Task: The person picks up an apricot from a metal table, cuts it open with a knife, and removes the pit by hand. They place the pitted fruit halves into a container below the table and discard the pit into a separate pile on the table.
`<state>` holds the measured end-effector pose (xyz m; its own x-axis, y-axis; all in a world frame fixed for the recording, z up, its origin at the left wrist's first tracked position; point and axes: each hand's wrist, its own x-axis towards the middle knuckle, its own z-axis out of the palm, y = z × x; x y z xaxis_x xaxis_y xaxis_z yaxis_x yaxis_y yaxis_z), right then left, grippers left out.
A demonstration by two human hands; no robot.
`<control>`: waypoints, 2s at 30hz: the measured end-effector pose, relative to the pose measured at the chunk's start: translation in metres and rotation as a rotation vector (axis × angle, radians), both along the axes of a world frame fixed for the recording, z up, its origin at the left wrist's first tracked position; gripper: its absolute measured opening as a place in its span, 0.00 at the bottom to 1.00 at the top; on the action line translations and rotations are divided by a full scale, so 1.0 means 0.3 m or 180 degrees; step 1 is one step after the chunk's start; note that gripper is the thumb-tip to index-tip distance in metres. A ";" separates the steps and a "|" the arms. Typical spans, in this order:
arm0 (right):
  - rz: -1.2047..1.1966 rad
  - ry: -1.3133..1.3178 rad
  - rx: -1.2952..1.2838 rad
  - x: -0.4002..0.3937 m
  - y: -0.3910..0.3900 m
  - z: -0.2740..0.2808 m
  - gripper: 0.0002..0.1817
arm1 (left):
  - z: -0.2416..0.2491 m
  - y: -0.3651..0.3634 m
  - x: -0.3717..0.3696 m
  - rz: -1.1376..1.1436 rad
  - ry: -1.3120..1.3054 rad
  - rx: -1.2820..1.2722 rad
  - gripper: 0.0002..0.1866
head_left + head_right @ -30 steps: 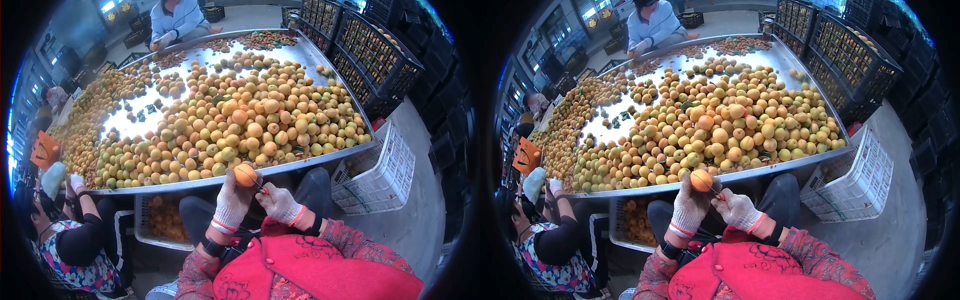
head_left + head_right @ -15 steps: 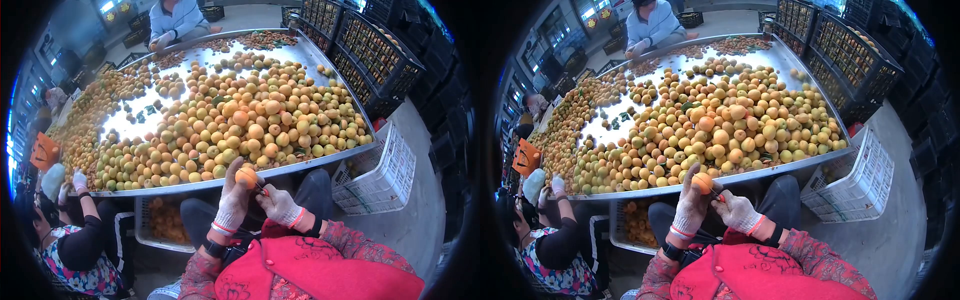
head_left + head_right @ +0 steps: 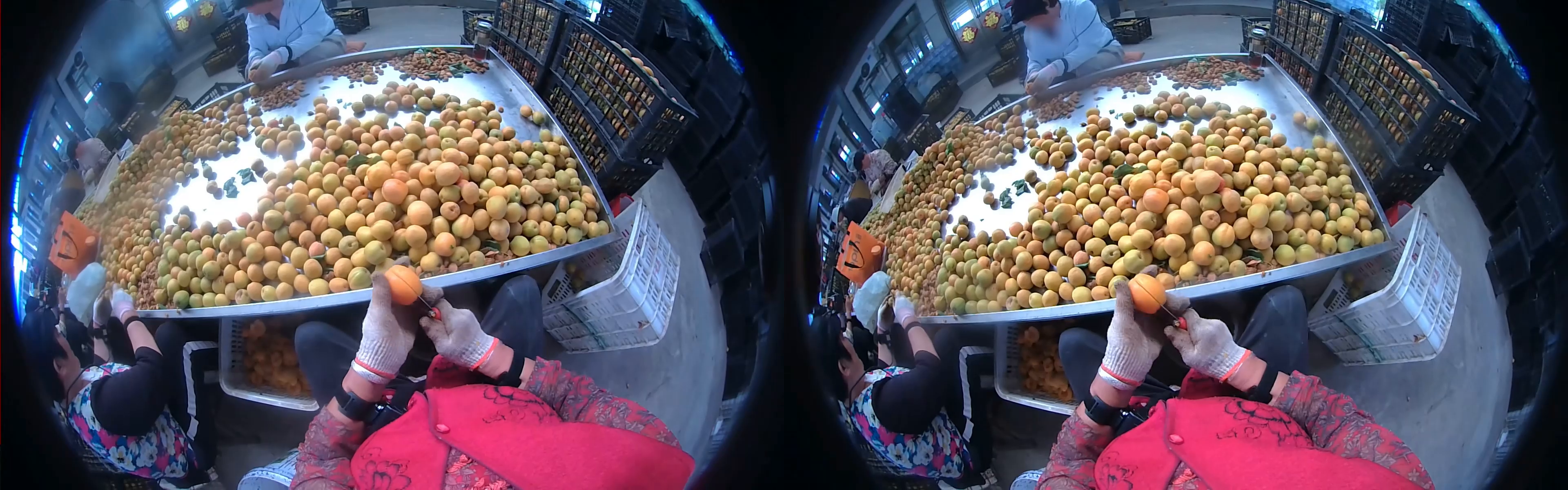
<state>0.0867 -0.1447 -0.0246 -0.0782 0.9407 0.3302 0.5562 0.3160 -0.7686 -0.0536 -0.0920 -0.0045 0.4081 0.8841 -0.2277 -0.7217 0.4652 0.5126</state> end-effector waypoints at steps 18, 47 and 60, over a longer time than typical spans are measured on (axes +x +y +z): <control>0.0348 0.0401 -0.0965 0.063 -0.016 0.049 0.13 | 0.061 -0.004 -0.057 -0.0387 -0.0125 0.0089 0.25; 0.0069 0.3610 -0.3056 0.071 0.021 0.139 0.07 | -0.028 -0.042 -0.120 -0.0245 -0.0530 0.0080 0.25; 0.0411 0.0903 -0.2312 -0.038 0.021 0.122 0.19 | -0.147 -0.037 -0.118 0.0235 -0.1236 -0.0284 0.24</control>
<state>0.0752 -0.1384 0.0121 -0.2063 0.9177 -0.3395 0.3012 -0.2706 -0.9144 -0.0890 -0.1033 -0.0486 0.4151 0.8980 -0.1461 -0.8868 0.4353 0.1554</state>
